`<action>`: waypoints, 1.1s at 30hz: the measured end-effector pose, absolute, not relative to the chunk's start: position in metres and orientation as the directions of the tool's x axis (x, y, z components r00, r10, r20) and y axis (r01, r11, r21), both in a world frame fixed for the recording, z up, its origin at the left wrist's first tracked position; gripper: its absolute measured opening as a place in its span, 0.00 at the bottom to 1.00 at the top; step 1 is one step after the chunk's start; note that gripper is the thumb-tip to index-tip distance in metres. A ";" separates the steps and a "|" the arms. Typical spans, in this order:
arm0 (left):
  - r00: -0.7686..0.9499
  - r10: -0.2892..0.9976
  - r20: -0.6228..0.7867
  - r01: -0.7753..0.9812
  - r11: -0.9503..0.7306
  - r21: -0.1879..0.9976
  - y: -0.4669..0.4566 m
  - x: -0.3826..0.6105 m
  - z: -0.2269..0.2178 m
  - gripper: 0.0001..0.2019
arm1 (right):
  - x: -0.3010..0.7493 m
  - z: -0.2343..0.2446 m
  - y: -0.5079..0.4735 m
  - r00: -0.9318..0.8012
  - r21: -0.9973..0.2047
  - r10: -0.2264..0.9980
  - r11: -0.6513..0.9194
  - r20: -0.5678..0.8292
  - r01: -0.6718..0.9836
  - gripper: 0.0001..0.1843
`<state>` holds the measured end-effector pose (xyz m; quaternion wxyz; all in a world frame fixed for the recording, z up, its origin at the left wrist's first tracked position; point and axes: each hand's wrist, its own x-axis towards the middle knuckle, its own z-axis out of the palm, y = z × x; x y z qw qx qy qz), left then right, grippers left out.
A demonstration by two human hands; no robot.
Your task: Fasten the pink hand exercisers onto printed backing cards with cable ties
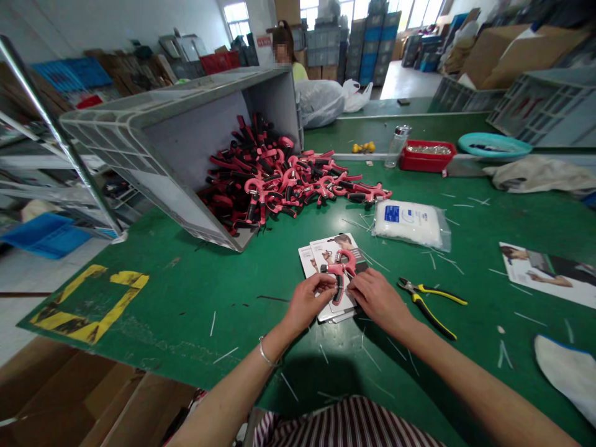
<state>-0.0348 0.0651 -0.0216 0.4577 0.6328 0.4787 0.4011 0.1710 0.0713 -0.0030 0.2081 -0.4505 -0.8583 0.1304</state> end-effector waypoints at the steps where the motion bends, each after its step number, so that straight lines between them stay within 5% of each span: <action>1: 0.220 0.973 0.069 0.230 -0.121 0.966 0.065 -0.034 -0.022 0.08 | 0.171 -0.002 0.072 -0.514 -0.391 0.825 0.564 0.234 0.728 0.07; 16: 0.293 0.939 0.181 0.354 -0.282 0.892 0.067 -0.037 -0.017 0.08 | 0.160 0.003 0.071 -0.538 -0.349 0.805 0.594 0.251 0.725 0.08; 27: 0.270 0.951 0.153 0.250 -0.222 0.942 0.070 -0.035 -0.016 0.10 | 0.159 0.012 0.071 -0.543 -0.280 0.821 0.571 0.179 0.772 0.08; 33: 0.337 0.922 0.192 0.386 -0.321 0.865 0.070 -0.032 -0.011 0.12 | 0.157 0.010 0.071 -0.588 -0.265 0.778 0.629 0.223 0.731 0.07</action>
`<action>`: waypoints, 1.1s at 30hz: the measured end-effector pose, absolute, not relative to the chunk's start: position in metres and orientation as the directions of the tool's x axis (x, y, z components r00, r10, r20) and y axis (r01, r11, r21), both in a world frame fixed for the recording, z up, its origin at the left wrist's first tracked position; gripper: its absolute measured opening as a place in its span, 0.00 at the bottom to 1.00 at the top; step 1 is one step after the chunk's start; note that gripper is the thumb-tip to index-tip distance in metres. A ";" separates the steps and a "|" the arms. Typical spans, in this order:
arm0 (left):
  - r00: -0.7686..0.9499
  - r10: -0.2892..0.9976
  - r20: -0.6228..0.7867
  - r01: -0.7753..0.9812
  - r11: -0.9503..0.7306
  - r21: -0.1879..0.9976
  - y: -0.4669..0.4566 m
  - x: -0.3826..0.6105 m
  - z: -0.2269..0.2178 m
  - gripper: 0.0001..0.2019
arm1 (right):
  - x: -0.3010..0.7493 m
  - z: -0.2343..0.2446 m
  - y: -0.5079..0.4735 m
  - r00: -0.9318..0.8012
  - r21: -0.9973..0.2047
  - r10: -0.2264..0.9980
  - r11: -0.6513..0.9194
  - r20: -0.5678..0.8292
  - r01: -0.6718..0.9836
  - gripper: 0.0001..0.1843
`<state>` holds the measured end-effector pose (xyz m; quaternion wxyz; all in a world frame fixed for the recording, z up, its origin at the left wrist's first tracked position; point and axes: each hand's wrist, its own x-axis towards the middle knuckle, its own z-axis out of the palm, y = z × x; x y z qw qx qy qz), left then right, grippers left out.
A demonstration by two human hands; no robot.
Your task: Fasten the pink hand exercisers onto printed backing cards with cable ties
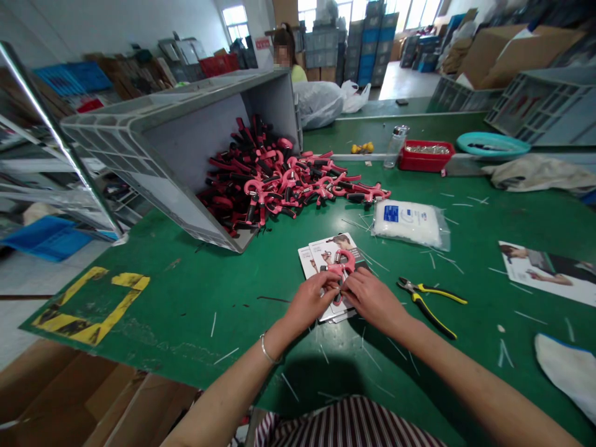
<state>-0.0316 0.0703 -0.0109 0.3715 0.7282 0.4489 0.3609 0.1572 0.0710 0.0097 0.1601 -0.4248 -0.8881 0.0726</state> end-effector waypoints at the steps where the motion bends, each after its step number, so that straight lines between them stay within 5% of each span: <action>1: 0.350 0.917 0.191 0.400 -0.331 0.854 0.071 -0.032 -0.009 0.12 | 0.158 0.008 0.072 -0.597 -0.263 0.768 0.640 0.232 0.722 0.06; 7: 0.407 0.911 0.070 0.347 -0.225 0.911 0.076 -0.038 0.004 0.14 | 0.163 0.001 0.075 -0.550 -0.381 0.802 0.596 0.233 0.707 0.06; 11: 0.368 0.914 0.171 0.540 -0.360 0.761 0.072 -0.036 0.012 0.14 | 0.158 -0.002 0.074 -0.511 -0.481 0.816 0.574 0.270 0.663 0.03; 15: 0.403 0.894 0.196 0.612 -0.423 0.668 0.069 -0.032 0.018 0.11 | 0.155 0.000 0.073 -0.527 -0.458 0.803 0.594 0.279 0.662 0.05; 23: 0.330 0.928 0.171 0.469 -0.319 0.824 0.061 -0.025 0.016 0.08 | 0.162 0.008 0.072 -0.574 -0.382 0.778 0.626 0.254 0.680 0.08; 33: 0.267 0.953 0.140 0.402 -0.243 0.883 0.062 -0.024 0.009 0.07 | 0.163 -0.008 0.061 -0.384 -0.543 0.861 0.509 0.334 0.668 0.04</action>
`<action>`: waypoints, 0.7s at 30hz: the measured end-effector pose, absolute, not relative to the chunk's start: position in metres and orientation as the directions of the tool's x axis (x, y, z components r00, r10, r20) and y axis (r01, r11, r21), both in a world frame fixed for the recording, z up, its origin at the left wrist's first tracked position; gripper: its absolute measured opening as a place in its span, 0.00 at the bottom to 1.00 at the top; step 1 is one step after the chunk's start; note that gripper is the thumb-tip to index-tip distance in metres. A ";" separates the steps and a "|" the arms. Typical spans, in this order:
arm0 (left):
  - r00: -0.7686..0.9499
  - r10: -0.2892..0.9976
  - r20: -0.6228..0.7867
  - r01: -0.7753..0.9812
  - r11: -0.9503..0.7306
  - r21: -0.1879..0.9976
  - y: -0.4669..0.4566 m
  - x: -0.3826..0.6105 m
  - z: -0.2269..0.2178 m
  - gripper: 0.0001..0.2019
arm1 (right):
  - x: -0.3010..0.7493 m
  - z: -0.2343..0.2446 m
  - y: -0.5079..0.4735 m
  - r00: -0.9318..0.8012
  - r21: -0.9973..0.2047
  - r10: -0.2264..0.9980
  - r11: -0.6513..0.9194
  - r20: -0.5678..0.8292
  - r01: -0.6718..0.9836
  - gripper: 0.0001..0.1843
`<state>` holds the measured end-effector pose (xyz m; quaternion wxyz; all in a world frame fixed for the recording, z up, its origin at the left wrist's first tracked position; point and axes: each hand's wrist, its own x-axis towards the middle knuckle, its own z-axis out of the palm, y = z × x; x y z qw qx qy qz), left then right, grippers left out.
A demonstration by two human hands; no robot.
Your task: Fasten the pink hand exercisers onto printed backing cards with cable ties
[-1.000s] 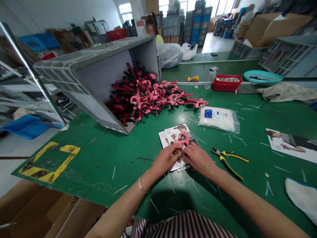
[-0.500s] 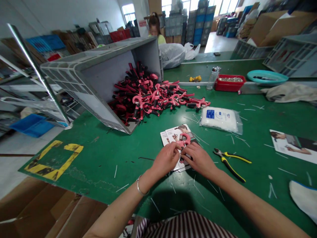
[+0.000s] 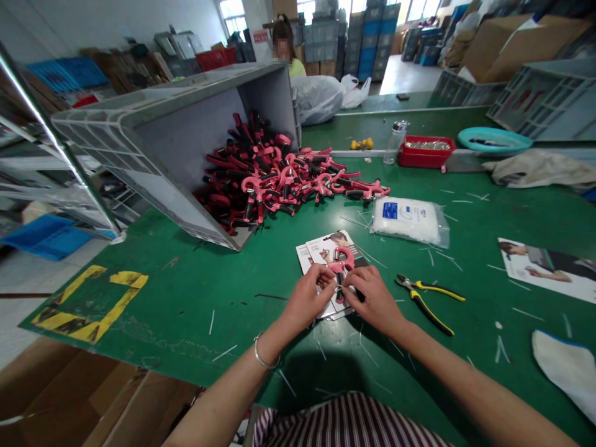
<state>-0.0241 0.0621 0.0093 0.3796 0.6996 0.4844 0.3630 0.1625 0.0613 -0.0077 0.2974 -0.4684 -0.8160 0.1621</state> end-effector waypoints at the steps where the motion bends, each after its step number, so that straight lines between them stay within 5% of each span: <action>1: 0.275 0.948 0.160 0.441 -0.272 0.855 0.059 -0.022 0.006 0.11 | 0.162 -0.009 0.063 -0.360 -0.579 0.871 0.492 0.336 0.650 0.03; 5: 0.265 0.926 0.268 0.621 -0.377 0.688 0.047 -0.014 -0.015 0.22 | 0.163 -0.011 0.070 -0.335 -0.705 0.871 0.489 0.360 0.513 0.04; 12: 0.238 0.896 0.374 0.701 -0.425 0.573 0.057 -0.032 -0.040 0.08 | 0.175 -0.022 0.066 -0.406 -0.641 0.875 0.472 0.262 0.605 0.09; 18: 0.211 0.922 0.325 0.690 -0.376 0.619 0.067 -0.037 -0.028 0.06 | 0.195 -0.013 0.066 -0.508 -0.501 0.838 0.533 0.198 0.682 0.13; 21: 0.102 0.966 0.237 0.599 -0.249 0.761 0.068 -0.051 -0.006 0.07 | 0.250 -0.022 0.057 -0.364 -0.349 0.917 0.398 0.163 0.848 0.31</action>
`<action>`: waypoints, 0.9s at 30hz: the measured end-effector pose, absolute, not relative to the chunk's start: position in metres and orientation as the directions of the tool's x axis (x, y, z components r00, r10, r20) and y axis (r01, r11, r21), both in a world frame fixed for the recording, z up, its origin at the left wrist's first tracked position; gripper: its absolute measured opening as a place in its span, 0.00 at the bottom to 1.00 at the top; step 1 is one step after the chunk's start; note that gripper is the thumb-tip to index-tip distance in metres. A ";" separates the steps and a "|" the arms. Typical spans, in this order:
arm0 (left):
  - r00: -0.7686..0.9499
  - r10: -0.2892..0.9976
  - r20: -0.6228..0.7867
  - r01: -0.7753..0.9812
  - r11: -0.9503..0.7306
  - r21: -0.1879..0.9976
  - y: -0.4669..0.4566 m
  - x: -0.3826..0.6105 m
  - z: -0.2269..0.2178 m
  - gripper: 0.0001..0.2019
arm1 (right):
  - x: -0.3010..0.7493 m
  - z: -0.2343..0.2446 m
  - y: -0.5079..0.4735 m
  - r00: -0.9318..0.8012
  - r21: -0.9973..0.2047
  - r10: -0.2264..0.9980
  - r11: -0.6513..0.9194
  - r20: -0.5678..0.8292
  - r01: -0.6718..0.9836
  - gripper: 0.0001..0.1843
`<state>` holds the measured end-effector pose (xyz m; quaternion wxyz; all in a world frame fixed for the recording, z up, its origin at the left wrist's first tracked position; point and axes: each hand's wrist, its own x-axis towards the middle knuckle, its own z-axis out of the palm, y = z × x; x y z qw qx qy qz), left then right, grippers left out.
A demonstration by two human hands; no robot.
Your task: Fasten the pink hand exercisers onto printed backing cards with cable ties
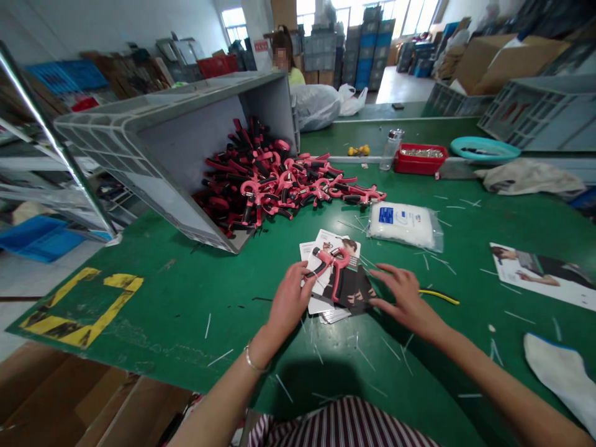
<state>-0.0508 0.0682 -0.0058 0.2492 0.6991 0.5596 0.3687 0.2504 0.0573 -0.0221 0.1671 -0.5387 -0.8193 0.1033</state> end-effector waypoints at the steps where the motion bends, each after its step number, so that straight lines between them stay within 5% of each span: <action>1: 0.048 0.982 0.181 0.532 -0.178 0.827 0.069 -0.056 0.002 0.09 | 0.273 -0.028 0.053 -0.278 -0.257 0.954 0.297 0.110 0.920 0.39; 3: -0.042 0.999 0.013 0.343 0.002 0.939 0.073 -0.065 0.013 0.16 | 0.315 -0.040 0.044 -0.099 -0.083 0.994 0.096 -0.037 0.992 0.49; 5: -0.004 0.978 -0.207 0.119 0.206 0.971 0.079 -0.066 0.018 0.24 | 0.343 -0.046 0.037 -0.067 -0.037 0.990 0.063 -0.123 0.997 0.46; 8: 0.244 0.891 -0.384 -0.060 0.409 0.911 0.086 -0.057 0.015 0.26 | 0.353 -0.035 0.034 -0.056 -0.250 0.963 -0.013 -0.265 0.968 0.31; 11: 0.264 0.904 -0.337 -0.027 0.356 0.934 0.086 -0.047 0.005 0.26 | 0.339 -0.007 0.031 -0.094 -0.671 0.860 -0.318 -0.501 0.669 0.25; 14: 0.168 0.961 -0.219 0.122 0.200 0.972 0.082 -0.045 -0.001 0.27 | 0.314 0.020 0.023 -0.366 -0.860 0.780 -0.436 -0.508 0.266 0.21; 19: 0.197 0.979 -0.049 0.315 -0.016 0.949 0.077 -0.048 0.007 0.27 | 0.272 0.041 0.025 -0.674 -0.828 0.547 -0.531 -0.496 0.179 0.29; 27: 0.311 0.950 0.026 0.421 -0.162 0.893 0.072 -0.046 0.020 0.30 | 0.253 0.058 0.057 -0.711 -0.771 0.400 -0.555 -0.578 0.313 0.35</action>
